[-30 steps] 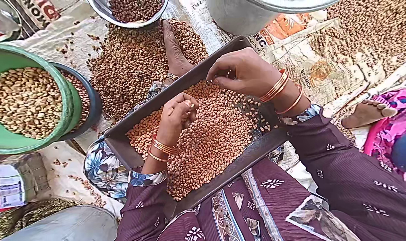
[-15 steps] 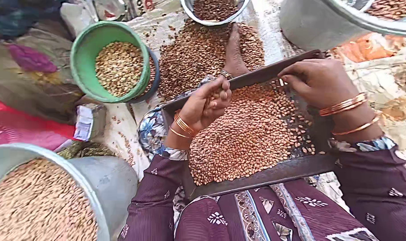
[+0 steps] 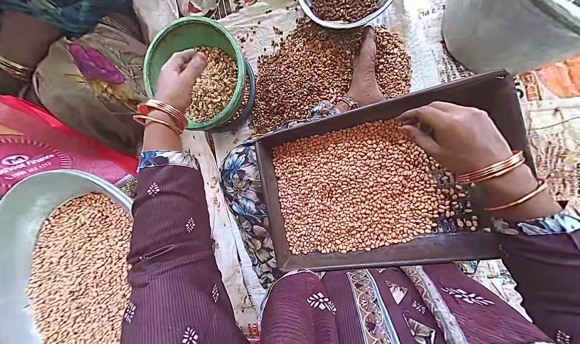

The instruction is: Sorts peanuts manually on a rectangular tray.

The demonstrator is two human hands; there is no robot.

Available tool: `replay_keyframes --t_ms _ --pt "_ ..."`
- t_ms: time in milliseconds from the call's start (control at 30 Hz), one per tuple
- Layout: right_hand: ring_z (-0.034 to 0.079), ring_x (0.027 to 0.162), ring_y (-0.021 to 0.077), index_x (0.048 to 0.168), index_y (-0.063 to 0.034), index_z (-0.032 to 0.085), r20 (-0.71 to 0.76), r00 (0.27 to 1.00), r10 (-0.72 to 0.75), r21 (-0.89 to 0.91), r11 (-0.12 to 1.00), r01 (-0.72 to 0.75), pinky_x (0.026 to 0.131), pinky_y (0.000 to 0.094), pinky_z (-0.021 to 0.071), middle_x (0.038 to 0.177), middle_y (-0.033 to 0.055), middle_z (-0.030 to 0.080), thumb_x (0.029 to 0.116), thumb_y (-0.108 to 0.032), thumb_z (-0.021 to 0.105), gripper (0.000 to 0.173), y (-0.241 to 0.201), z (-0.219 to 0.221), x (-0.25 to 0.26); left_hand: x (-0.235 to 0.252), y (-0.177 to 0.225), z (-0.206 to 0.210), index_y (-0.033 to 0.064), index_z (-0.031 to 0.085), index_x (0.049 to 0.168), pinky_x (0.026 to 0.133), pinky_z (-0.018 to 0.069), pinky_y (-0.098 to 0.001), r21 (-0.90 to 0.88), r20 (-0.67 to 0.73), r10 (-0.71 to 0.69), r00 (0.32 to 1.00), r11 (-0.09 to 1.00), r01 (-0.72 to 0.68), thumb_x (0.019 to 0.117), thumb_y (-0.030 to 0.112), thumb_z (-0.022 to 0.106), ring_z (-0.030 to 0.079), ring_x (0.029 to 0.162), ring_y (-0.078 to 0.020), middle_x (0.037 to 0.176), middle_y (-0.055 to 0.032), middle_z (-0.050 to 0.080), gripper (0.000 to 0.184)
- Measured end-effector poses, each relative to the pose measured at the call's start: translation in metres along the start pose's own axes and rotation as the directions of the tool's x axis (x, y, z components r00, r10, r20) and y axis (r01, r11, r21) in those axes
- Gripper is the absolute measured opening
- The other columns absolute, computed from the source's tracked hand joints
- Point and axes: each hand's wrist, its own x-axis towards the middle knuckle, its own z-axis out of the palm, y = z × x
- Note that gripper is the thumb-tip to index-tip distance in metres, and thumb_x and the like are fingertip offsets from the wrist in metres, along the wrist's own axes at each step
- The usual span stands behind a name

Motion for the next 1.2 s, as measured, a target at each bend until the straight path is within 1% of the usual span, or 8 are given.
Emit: replay_keyframes --t_ms 167,267,433,567,733,933,1067,1200 --pt "0.068 0.104 0.0361 0.113 -0.0072 0.074 0.051 0.924 -0.380 0.113 0.921 0.372 0.086 0.0529 0.0549 0.112 0.0159 0.071 0.0990 -0.027 0.062 0.027 -0.066 0.045 -0.004 -0.066 0.015 0.050 0.0041 0.072 0.105 0.106 0.0490 -0.0375 0.116 0.250 0.526 0.813 0.817 -0.564 0.0954 0.028 0.069 0.056 0.130 -0.0228 0.133 -0.0153 0.061 0.026" --pt "0.064 0.118 0.0342 0.112 -0.0122 0.073 0.218 0.765 -0.606 0.212 0.795 0.569 0.094 0.0552 0.0524 0.121 0.0130 0.069 0.0990 -0.022 0.062 0.019 -0.126 0.070 -0.014 -0.095 0.015 0.075 0.0131 0.078 0.100 0.113 0.0333 -0.0651 0.253 0.476 0.521 0.709 0.690 -0.678 0.0937 0.025 0.070 0.040 0.145 -0.0424 0.145 -0.0191 0.056 0.015" --pt "0.048 0.136 0.0452 0.116 -0.0023 0.069 0.562 0.421 -0.712 0.324 0.658 0.680 0.115 0.0740 0.0265 0.128 0.0175 0.064 0.0971 0.006 0.055 0.025 -0.201 0.105 -0.032 -0.115 0.010 0.099 0.0122 0.075 0.112 0.108 0.0378 -0.0661 0.407 0.515 0.391 0.762 0.671 -0.620 0.0975 0.016 0.067 0.044 0.142 -0.0439 0.148 -0.0192 0.053 0.017" --pt "0.044 0.139 0.0464 0.119 -0.0141 0.071 0.648 0.571 -0.504 0.177 0.829 0.530 0.110 0.0820 0.0205 0.136 0.0134 0.061 0.0909 -0.008 0.070 0.029 -0.170 0.099 -0.018 -0.115 0.003 0.099 0.0072 0.073 0.110 0.105 0.0452 -0.0617 0.356 0.534 0.402 0.744 0.691 -0.629 0.1017 0.016 0.060 0.054 0.131 -0.0444 0.141 -0.0245 0.056 0.018" --pt "0.050 0.127 0.0528 0.115 -0.0218 0.073 0.565 0.807 -0.172 -0.138 0.945 0.298 0.091 0.0834 0.0354 0.138 0.0144 0.059 0.0576 -0.029 0.097 0.063 -0.097 0.046 -0.026 -0.121 0.002 0.094 0.0052 0.072 0.112 0.107 0.0435 -0.0619 0.295 0.521 0.426 0.740 0.723 -0.625 0.1030 0.015 0.056 0.051 0.135 -0.0453 0.146 -0.0263 0.052 0.020" --pt "0.057 0.113 0.0595 0.125 -0.0132 0.069 0.625 0.718 0.307 -0.468 0.883 0.030 0.094 0.0849 0.0325 0.134 0.0279 0.058 0.0776 -0.030 0.090 0.055 -0.074 -0.002 -0.031 -0.151 -0.001 0.088 0.0085 0.070 0.120 0.112 0.0342 -0.0643 0.396 0.413 0.436 0.799 0.704 -0.589 0.1034 0.020 0.056 0.043 0.143 -0.0442 0.153 -0.0221 0.049 0.025" --pt "0.059 0.123 0.0468 0.119 -0.0089 0.071 0.587 0.800 -0.124 -0.205 0.933 0.295 0.108 0.0751 0.0325 0.128 0.0214 0.064 0.0903 -0.017 0.076 0.030 -0.122 0.012 0.000 -0.193 0.019 0.072 0.0035 0.071 0.105 0.077 0.0533 -0.0606 0.476 0.473 0.397 0.787 0.636 -0.607 0.1036 0.020 0.058 0.070 0.093 -0.0424 0.099 -0.0189 0.071 0.021" --pt "0.050 0.139 0.0391 0.117 -0.0151 0.073 0.420 0.683 -0.598 0.143 0.787 0.600 0.118 0.0718 0.0219 0.136 0.0127 0.064 0.0987 -0.006 0.059 0.025 -0.159 0.089 0.049 -0.230 0.031 0.079 0.0169 0.076 0.093 0.062 0.0556 -0.0540 0.457 0.729 0.101 0.677 0.664 -0.591 0.0989 0.027 0.068 0.070 0.074 -0.0273 0.081 -0.0042 0.071 0.014"
